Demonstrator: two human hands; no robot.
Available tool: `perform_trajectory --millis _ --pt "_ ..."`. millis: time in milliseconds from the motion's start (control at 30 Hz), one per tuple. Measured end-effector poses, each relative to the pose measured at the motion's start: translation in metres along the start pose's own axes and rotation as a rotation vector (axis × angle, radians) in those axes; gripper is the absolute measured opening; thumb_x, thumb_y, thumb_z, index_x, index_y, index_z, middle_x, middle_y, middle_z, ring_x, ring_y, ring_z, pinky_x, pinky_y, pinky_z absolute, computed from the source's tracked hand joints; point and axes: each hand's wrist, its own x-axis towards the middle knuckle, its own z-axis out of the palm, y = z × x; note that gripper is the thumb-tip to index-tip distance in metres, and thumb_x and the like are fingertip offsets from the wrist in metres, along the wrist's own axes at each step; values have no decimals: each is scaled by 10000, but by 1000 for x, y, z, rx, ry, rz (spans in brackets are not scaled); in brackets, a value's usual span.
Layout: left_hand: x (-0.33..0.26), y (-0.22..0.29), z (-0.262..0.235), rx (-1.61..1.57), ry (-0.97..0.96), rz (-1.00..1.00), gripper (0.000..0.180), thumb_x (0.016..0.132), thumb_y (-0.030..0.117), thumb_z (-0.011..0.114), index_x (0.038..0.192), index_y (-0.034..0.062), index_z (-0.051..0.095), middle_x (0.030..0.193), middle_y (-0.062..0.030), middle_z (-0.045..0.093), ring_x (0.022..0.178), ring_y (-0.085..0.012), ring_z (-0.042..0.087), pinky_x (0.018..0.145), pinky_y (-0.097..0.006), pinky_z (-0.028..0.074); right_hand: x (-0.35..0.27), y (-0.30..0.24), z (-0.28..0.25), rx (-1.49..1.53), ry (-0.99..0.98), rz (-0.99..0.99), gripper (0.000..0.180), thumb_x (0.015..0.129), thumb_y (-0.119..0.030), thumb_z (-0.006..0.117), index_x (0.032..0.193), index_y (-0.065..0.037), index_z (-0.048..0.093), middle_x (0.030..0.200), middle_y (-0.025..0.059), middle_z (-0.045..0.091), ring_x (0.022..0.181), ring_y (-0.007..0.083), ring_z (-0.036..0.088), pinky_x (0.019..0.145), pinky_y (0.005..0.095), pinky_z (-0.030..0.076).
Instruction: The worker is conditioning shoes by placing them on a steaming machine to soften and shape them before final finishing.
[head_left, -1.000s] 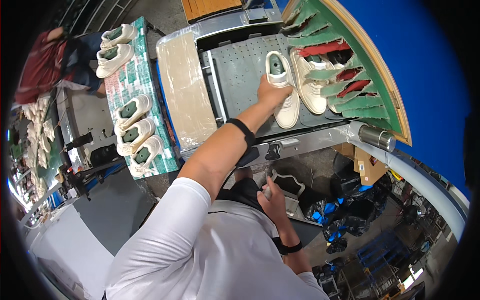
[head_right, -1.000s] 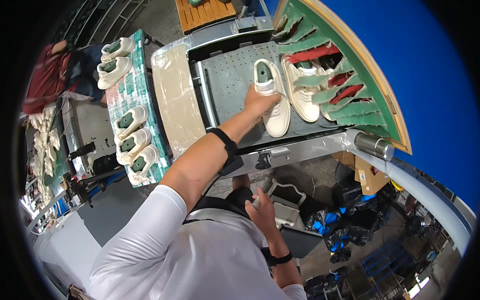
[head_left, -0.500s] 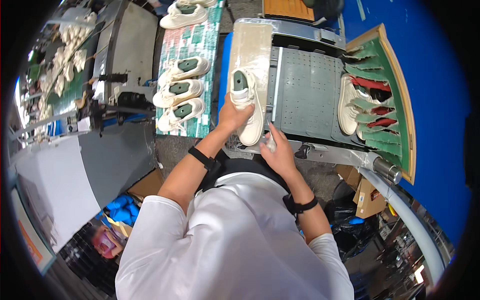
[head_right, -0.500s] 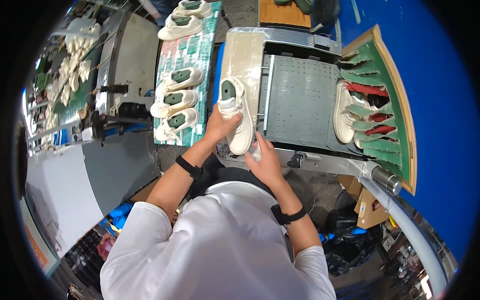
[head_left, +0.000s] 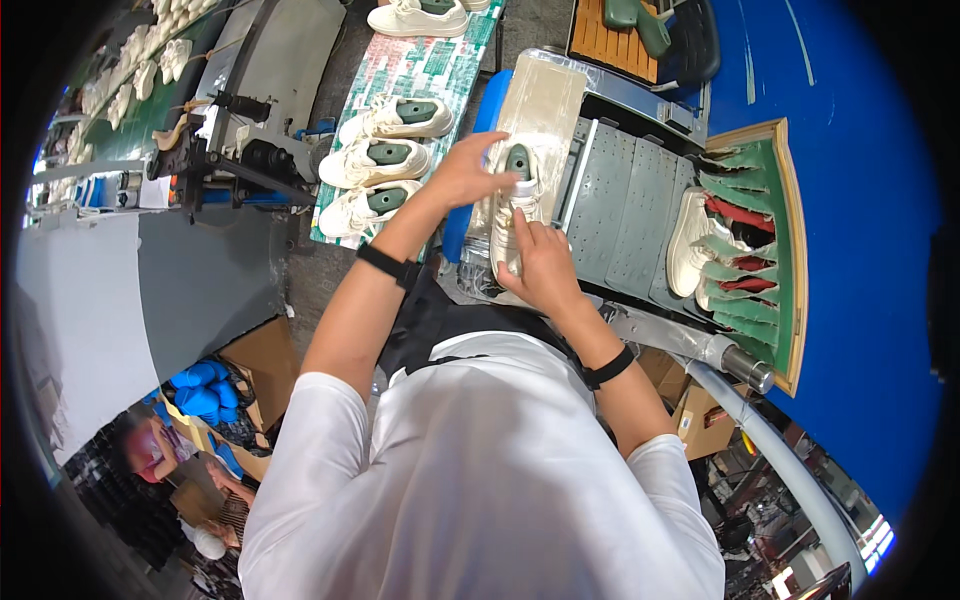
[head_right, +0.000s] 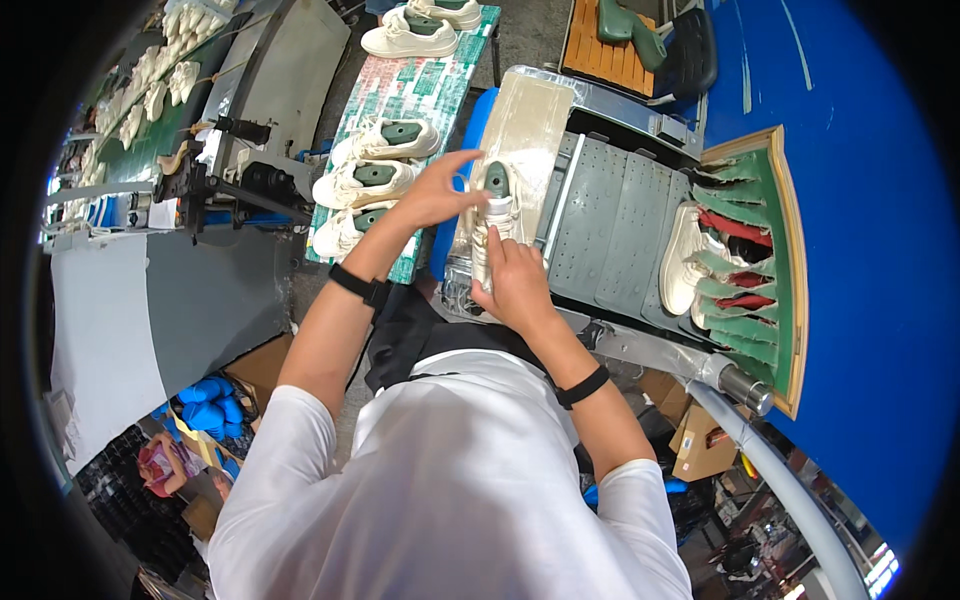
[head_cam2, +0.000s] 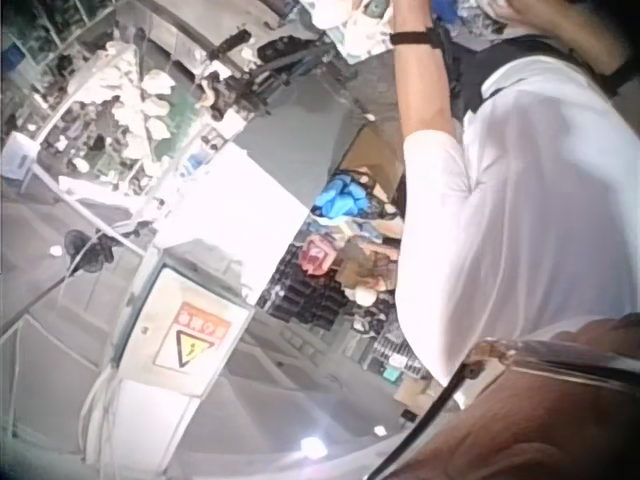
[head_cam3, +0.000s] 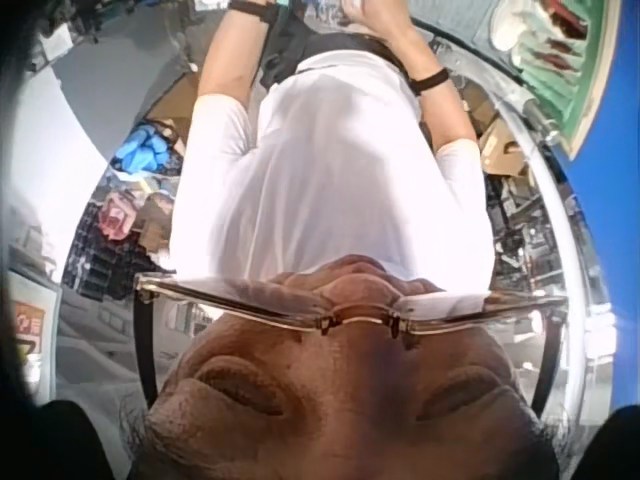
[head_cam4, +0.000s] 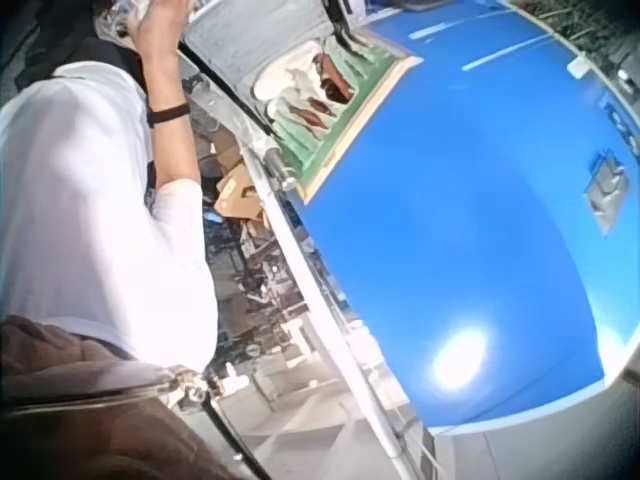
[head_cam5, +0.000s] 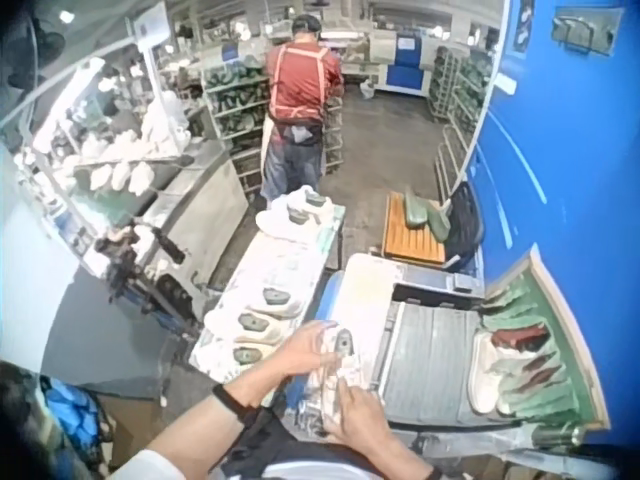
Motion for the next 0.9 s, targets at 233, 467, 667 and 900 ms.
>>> perform_trajectory --millis 233,467,667,900 --pt "8 -1 20 -23 -165 -64 780 708 351 988 1414 151 724 1590 -251 553 1426 -388 589 1179 -395 472 11 -5 8 63 -23 38 826 810 -291 814 1474 121 544 1062 224 673 986 396 652 935 488 509" --pt "17 0 21 49 -203 -92 783 707 339 988 1419 153 720 1547 -223 606 1407 -367 609 1187 -391 473 11 -73 19 632 -323 121 787 852 -302 801 1484 96 554 1084 261 696 1020 396 693 955 451 555" --pt "1 4 26 -27 -192 -70 852 748 348 970 1501 117 646 1649 -258 480 1499 -390 514 1236 -407 416 -5 -8 -3 325 60 278 792 849 -247 791 1500 116 523 1093 231 670 1023 401 674 929 469 544" --pt "-7 -9 38 -142 -66 -84 780 835 301 925 1523 94 618 1665 -264 458 1486 -360 539 1198 -422 465 -40 19 -17 68 20 221 838 821 -300 791 1487 132 521 1097 257 671 1030 423 661 928 533 514"
